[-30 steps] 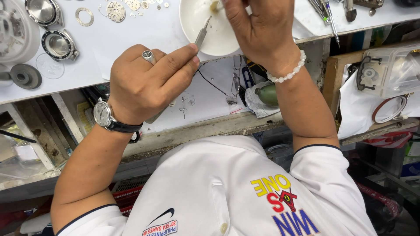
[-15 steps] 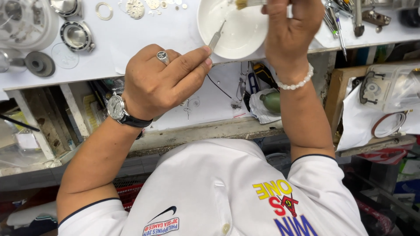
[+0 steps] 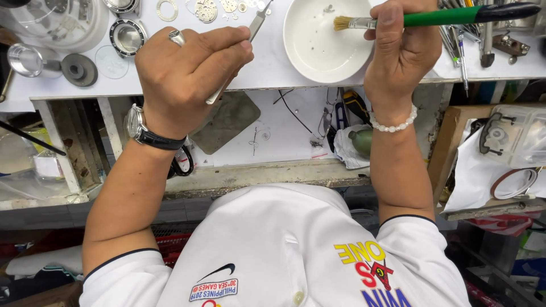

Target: Cleaning small watch components using tweezers and a brush in a cleaning dish at a repair bench.

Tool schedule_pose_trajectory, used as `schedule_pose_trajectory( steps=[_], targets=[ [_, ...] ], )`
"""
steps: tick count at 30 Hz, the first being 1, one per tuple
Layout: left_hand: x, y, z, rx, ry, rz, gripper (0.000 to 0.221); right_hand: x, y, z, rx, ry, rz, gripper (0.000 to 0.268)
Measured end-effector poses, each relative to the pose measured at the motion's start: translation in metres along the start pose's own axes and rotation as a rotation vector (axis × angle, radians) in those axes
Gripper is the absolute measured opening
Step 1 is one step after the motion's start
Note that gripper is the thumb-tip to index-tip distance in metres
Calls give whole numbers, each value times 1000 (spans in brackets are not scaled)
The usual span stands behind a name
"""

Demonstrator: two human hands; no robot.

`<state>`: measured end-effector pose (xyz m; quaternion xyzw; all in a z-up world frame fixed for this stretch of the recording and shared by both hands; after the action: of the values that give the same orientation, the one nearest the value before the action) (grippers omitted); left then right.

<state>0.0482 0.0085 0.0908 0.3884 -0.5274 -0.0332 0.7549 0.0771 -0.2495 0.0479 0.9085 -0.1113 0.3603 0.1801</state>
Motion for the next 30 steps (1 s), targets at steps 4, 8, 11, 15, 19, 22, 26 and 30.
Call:
schedule_pose_trajectory(
  steps=[4,8,11,15,19,22,26,30],
  targets=[
    [3,-4,0,8,1,-1,10,-1,1,-2,-61,1,-13,36],
    [2,-3,-2,39,21,-54,11,-3,1,0,-72,-11,-12,34],
    [0,-1,-4,17,38,-82,9,-4,1,1,-70,-6,-9,35],
    [5,7,-1,-54,40,-95,9,-10,6,10,-19,-8,37,34],
    [8,7,1,-242,148,-43,11,-18,16,17,-47,101,104,23],
    [2,-7,-1,-505,305,18,17,-19,18,16,-30,96,76,24],
    [-10,-35,-10,-714,460,16,18,-16,12,12,24,106,-18,25],
    [-18,-41,-19,-722,519,3,16,-18,12,16,-11,61,-46,24]
  ],
)
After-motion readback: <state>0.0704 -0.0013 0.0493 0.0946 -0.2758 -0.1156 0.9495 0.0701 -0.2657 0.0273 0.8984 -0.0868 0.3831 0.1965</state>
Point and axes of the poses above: each hand's wrist, its own x-axis towards the middle knuckle, its own y-axis out of the back of the hand, z = x × y, the point moved 9 cm from there along x, towards the middle knuckle, and after that the axes turned 3 degrees about y, right-handed, at the moved point
